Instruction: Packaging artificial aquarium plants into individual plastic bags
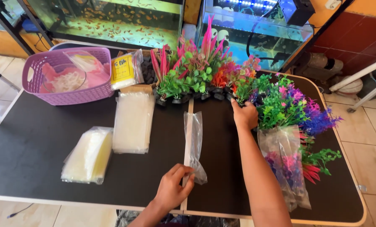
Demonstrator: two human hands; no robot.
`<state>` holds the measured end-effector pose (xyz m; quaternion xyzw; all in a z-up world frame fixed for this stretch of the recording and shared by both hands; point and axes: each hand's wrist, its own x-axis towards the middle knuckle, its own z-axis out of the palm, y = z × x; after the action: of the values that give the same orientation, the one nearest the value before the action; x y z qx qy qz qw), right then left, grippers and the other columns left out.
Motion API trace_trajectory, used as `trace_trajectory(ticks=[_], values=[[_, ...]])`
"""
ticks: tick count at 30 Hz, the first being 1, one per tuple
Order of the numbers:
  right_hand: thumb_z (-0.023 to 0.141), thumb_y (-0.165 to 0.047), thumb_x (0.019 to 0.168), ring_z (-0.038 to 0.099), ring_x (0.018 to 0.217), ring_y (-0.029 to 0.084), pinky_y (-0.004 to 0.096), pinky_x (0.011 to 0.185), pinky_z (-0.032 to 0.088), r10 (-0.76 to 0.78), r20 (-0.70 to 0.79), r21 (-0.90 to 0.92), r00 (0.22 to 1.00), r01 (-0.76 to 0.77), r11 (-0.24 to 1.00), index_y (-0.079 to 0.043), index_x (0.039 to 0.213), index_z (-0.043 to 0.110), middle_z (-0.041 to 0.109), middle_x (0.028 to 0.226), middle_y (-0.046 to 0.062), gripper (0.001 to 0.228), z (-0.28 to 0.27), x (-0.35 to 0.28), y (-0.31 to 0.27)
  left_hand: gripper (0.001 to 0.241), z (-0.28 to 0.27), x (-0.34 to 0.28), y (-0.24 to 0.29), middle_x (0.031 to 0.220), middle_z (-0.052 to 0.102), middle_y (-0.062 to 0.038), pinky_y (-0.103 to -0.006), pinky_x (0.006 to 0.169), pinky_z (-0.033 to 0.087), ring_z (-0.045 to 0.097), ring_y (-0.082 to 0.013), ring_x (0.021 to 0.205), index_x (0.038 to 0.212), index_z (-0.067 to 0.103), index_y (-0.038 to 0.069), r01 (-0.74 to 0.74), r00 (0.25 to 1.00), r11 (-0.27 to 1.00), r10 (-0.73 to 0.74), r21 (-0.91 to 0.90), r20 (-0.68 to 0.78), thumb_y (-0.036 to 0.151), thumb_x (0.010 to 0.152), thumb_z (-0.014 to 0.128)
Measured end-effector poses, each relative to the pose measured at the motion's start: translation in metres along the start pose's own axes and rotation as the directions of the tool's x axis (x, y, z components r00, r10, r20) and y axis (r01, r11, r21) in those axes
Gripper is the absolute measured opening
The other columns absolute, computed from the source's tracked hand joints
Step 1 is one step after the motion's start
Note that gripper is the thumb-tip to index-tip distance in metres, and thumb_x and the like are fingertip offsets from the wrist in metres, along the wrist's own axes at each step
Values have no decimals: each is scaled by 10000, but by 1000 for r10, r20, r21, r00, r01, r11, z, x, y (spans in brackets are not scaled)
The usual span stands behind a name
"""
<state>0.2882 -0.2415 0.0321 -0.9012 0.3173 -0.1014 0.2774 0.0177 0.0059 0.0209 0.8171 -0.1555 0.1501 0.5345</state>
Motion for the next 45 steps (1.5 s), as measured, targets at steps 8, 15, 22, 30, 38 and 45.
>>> trace_trajectory(ticks=[8, 15, 22, 30, 38, 45], values=[[805, -546, 728, 698, 931, 357, 522, 732, 512, -75, -161, 124, 984, 96, 988, -241, 952, 752, 762, 956, 5, 382, 30, 4, 19, 173, 3, -1, -5, 926, 684, -42, -294, 585, 554, 723, -158, 801, 1074, 706, 73, 74, 997, 997, -74, -30, 12, 189, 967, 635], [840, -116, 677, 599, 807, 292, 406, 771, 479, -393, -550, 328, 737, 623, 710, -78, 866, 607, 612, 900, 86, 303, 52, 10, 43, 173, 6, -2, -8, 924, 693, -39, -298, 611, 570, 729, -155, 807, 1065, 710, 70, 85, 996, 996, -85, -18, 3, 179, 953, 638], [780, -32, 841, 647, 902, 295, 384, 814, 536, -641, -430, 309, 636, 771, 558, -59, 1057, 661, 651, 1032, 120, 248, 46, 5, 30, 167, 4, 0, -5, 917, 689, -40, -271, 487, 538, 738, -150, 810, 1056, 709, 69, 94, 996, 995, -94, -18, 1, 176, 945, 645], [655, -156, 904, 677, 1130, 269, 430, 976, 448, -680, -33, 274, 732, 661, 699, -180, 1498, 506, 662, 1366, 127, 613, 47, -1, 32, 171, 4, 1, -6, 915, 685, -35, -265, 496, 531, 717, -136, 800, 1071, 706, 73, 99, 995, 994, -98, -42, 14, 172, 948, 640], [667, -245, 897, 658, 1084, 389, 595, 746, 522, -417, -341, 36, 842, 455, 890, -153, 1264, 680, 523, 1449, 77, 379, 45, -2, 47, 170, 5, 0, -9, 913, 691, -38, -283, 610, 566, 717, -144, 791, 1067, 706, 58, 87, 996, 995, -87, -56, 9, 170, 957, 641], [691, -286, 901, 704, 837, 431, 616, 604, 527, -460, -225, -197, 859, 422, 885, -171, 1321, 659, 540, 1414, 42, 437, 53, 9, 57, 171, 4, 0, -9, 910, 690, -40, -281, 640, 580, 721, -145, 789, 1059, 708, 58, 105, 994, 992, -105, -76, 10, 178, 958, 641]])
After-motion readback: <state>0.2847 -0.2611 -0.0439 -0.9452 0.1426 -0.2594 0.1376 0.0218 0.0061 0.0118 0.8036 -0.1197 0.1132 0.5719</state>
